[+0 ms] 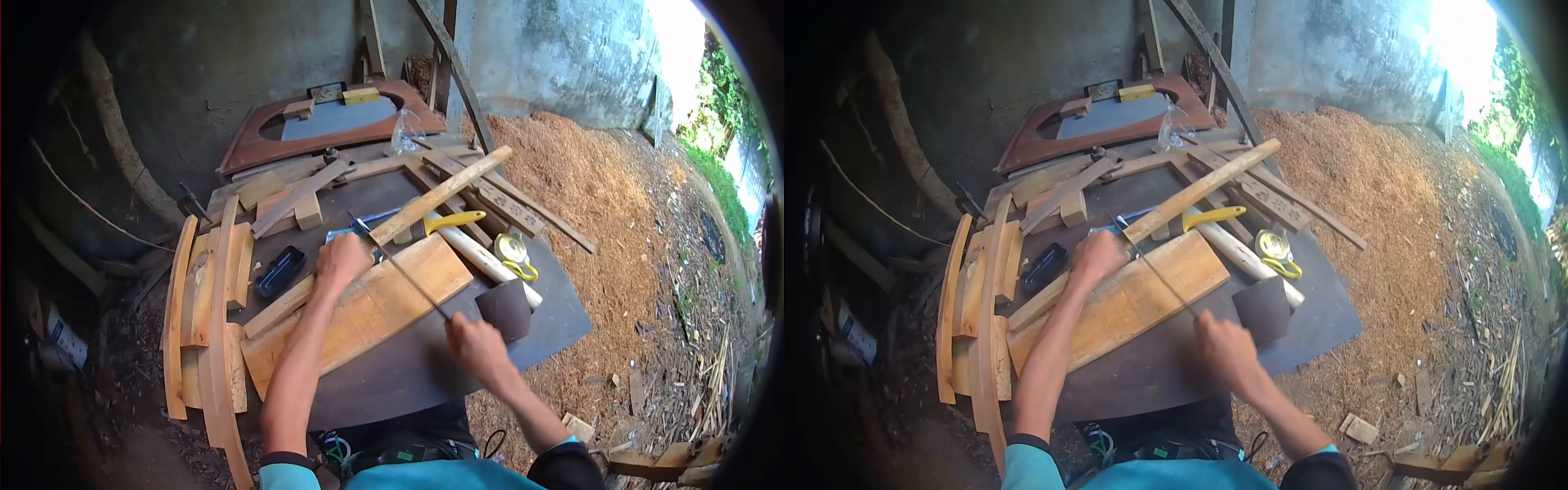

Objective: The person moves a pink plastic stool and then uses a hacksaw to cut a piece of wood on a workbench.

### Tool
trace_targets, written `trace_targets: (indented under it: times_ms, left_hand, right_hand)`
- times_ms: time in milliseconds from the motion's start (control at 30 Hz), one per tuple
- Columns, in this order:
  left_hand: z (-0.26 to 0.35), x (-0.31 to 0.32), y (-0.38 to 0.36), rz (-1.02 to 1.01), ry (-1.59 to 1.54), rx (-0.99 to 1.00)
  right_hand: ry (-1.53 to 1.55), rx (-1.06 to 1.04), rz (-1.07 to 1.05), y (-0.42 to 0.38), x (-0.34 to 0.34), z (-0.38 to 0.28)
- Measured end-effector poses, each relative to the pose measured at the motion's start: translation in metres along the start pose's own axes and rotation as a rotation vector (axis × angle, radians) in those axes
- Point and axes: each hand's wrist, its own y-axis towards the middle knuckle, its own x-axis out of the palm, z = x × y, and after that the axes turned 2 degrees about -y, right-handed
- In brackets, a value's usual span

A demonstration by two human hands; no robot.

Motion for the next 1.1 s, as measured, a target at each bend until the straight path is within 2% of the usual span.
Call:
trace_targets:
  times_ms: [133,300,367,467,600,667,700,767,933,1100]
  left_hand:
    - [0.006,-0.003,-0.015,0.103,0.059,0.066]
    - [0.004,0.014,-0.028,0.221,0.024,0.13]
    - [0.005,0.018,-0.033,0.25,-0.037,0.136]
    - [0.002,0.014,-0.032,0.181,-0.146,0.074]
    - [-0.009,0.01,-0.013,-0.071,-0.083,0.095]
    - [-0.011,0.016,-0.001,-0.196,-0.086,0.117]
    - [-0.005,0.01,-0.003,-0.178,-0.086,0.09]
    - [0.005,-0.001,-0.019,-0.155,-0.079,0.028]
    - [0.003,0.001,-0.019,-0.171,-0.142,-0.006]
    - [0.01,-0.005,-0.023,-0.19,-0.137,-0.077]
  right_hand:
    - [0.061,-0.034,0.071,-0.012,0.011,-0.015]
    - [0.359,0.016,0.074,-0.029,-0.032,-0.014]
    - [0.388,0.006,0.155,-0.035,-0.037,-0.016]
    - [0.41,-0.008,0.261,-0.048,-0.038,-0.016]
    - [0.362,-0.059,0.323,-0.033,-0.035,-0.016]
    - [0.282,-0.109,0.333,-0.01,-0.013,-0.01]
    - [0.242,-0.137,0.335,0.002,-0.004,-0.009]
    - [0.208,-0.096,0.189,0.033,0.004,-0.021]
    - [0.209,-0.198,0.202,0.098,0.026,-0.042]
    - [0.138,-0.19,0.24,0.108,0.032,-0.05]
